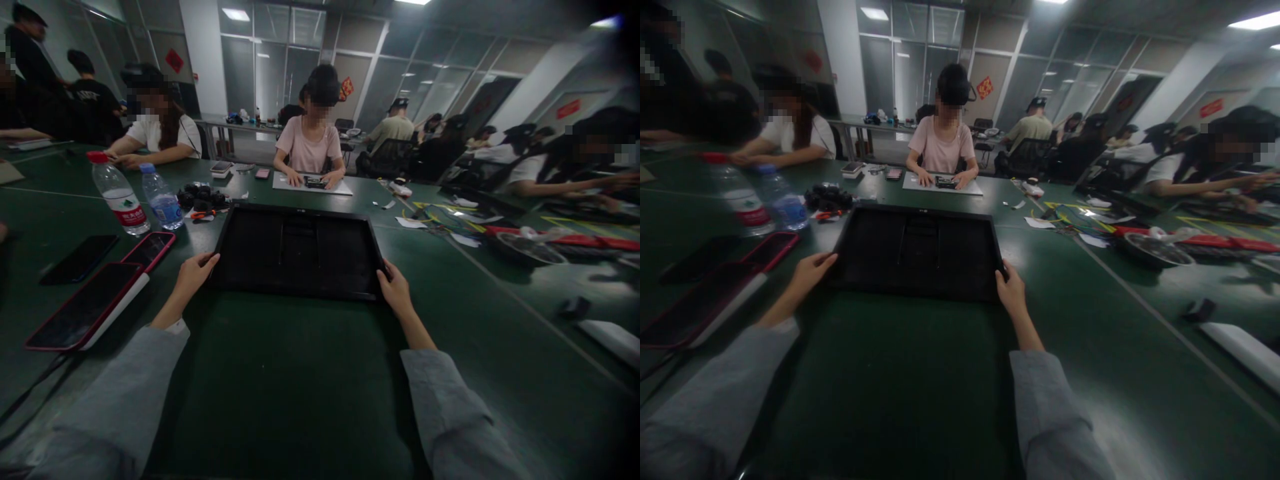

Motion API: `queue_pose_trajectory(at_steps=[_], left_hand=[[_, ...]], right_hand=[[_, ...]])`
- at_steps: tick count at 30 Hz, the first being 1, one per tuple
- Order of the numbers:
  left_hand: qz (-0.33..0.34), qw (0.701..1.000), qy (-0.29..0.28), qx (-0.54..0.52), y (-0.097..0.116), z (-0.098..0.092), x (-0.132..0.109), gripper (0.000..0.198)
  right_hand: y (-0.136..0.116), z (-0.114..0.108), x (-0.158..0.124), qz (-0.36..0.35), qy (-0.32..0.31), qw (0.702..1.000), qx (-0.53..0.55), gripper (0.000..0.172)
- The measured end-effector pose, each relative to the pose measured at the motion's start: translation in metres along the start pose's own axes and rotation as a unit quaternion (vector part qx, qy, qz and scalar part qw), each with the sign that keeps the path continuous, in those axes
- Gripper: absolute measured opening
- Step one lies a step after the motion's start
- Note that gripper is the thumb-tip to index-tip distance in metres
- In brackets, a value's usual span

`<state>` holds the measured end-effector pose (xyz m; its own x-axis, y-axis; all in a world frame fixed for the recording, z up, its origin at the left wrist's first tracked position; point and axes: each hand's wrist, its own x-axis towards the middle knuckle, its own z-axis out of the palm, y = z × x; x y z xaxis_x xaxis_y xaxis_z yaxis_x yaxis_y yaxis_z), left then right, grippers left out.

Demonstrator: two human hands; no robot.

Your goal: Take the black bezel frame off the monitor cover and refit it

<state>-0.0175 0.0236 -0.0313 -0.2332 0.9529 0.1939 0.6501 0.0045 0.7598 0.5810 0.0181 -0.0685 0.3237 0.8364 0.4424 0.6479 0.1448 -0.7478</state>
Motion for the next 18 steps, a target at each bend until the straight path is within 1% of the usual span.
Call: queue_pose_trajectory(at_steps=[5, 8, 9, 11, 14, 16, 18], left_hand=[[-0.003, 1.0, 0.0, 0.001, -0.004, 0.002, 0.003, 0.057], [-0.017, 1.0, -0.004, -0.008, -0.005, 0.0, 0.004, 0.054], [-0.026, 1.0, -0.004, -0.012, -0.006, 0.0, 0.004, 0.053], [-0.046, 0.999, -0.001, -0.018, -0.006, -0.003, 0.005, 0.05], [-0.054, 0.999, 0.004, -0.008, -0.005, -0.006, 0.005, 0.047], [-0.042, 0.999, 0.009, 0.003, -0.002, -0.008, 0.003, 0.047], [-0.03, 0.999, 0.01, 0.009, 0.001, -0.01, 0.001, 0.051]], right_hand=[[-0.002, 0.001, 0.001, 0.005, -0.017, 1.0, 0.023, 0.066], [-0.007, -0.004, 0.001, 0.026, -0.039, 0.997, 0.063, 0.067], [-0.01, -0.007, 0.0, 0.043, -0.058, 0.994, 0.084, 0.068], [-0.019, -0.018, -0.002, 0.089, -0.115, 0.982, 0.122, 0.074], [-0.031, -0.036, -0.007, 0.141, -0.189, 0.962, 0.135, 0.077], [-0.035, -0.045, -0.011, 0.143, -0.208, 0.959, 0.131, 0.077], [-0.034, -0.049, -0.012, 0.143, -0.214, 0.957, 0.132, 0.08]])
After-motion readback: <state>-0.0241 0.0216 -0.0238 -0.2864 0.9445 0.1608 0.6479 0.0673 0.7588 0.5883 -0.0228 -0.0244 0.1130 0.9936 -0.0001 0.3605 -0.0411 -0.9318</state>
